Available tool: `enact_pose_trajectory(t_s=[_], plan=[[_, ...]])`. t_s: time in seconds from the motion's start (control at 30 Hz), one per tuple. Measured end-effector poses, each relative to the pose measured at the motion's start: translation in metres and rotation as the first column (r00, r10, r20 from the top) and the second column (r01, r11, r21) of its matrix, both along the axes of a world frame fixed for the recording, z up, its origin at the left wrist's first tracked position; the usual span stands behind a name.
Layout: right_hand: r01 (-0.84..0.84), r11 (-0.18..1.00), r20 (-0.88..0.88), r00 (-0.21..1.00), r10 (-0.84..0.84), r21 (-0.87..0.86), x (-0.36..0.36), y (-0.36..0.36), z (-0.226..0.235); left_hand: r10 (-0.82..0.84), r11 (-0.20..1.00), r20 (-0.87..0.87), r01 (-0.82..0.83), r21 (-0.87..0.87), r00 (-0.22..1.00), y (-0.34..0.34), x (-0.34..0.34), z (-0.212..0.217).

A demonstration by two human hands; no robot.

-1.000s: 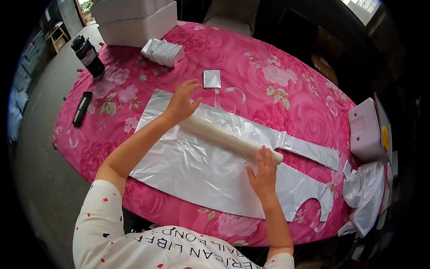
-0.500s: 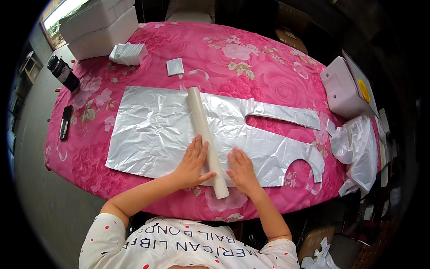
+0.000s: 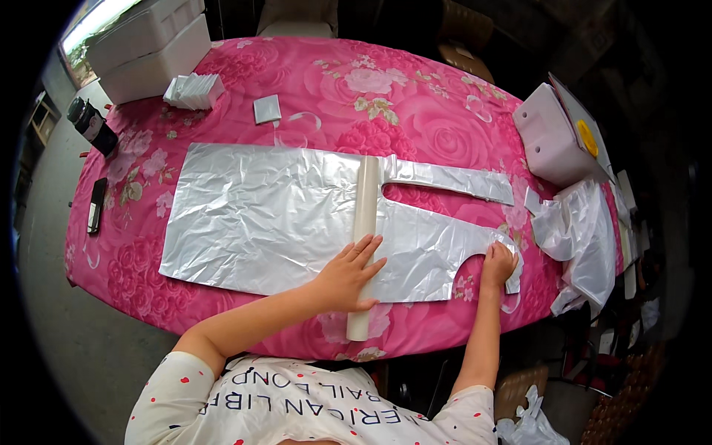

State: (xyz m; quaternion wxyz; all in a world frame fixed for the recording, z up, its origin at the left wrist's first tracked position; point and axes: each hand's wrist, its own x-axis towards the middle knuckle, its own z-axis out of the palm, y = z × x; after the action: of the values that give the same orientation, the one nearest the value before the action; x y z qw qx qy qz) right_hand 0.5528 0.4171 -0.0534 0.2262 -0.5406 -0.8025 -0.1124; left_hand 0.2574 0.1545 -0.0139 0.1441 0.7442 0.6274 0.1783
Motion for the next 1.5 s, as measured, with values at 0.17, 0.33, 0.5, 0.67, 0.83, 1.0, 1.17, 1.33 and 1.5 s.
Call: enact_pose_trajectory(t_s=[0.17, 0.33, 0.5, 0.67, 0.83, 1.0, 1.17, 1.33, 1.5], plan=[[-0.373, 0.908, -0.617, 0.765, 0.185, -0.19, -0.118, -0.113, 0.059, 0.188, 0.979, 0.825, -0.173, -0.111, 0.533, -0.005, 0.001, -0.005], [-0.849, 0.464, -0.504, 0.525, 0.686, -0.252, -0.191, -0.243, 0.091, 0.56, 0.828, 0.821, 0.102, -0.551, -0.109, -0.02, -0.059, -0.003], [-0.748, 0.613, -0.437, 0.655, 0.617, -0.257, -0.171, -0.278, 0.083, 0.75, 0.661, 0.637, -0.203, -0.722, 0.18, -0.097, -0.188, 0.001], [-0.286, 0.663, -0.155, 0.956, 0.25, -0.692, -0.139, -0.273, 0.07, 0.794, 0.608, 0.439, -0.535, -0.587, 0.421, -0.17, -0.261, 0.01], [-0.204, 0.562, -0.116, 0.975, 0.188, -0.802, -0.12, -0.269, 0.054, 0.55, 0.806, -0.324, -0.591, -0.034, 0.77, -0.13, -0.221, 0.057], [-0.214, 0.52, -0.145, 0.975, 0.17, -0.827, -0.116, -0.267, 0.059, 0.172, 0.935, 0.21, -0.226, 0.272, 0.963, -0.033, -0.078, 0.016], [-0.17, 0.484, -0.019, 0.953, 0.301, -0.858, -0.116, -0.257, 0.071, 0.139, 0.971, 0.075, -0.15, 0.184, 0.988, -0.007, -0.035, -0.038], [-0.316, 0.495, -0.108, 0.909, 0.404, -0.809, -0.154, -0.202, 0.066, 0.142, 0.988, -0.128, -0.133, 0.077, 0.982, -0.009, -0.031, -0.043], [-0.4, 0.539, -0.3, 0.916, 0.268, -0.741, -0.24, -0.104, 0.047, 0.157, 0.983, -0.109, -0.144, 0.112, 0.982, -0.005, -0.03, -0.045]])
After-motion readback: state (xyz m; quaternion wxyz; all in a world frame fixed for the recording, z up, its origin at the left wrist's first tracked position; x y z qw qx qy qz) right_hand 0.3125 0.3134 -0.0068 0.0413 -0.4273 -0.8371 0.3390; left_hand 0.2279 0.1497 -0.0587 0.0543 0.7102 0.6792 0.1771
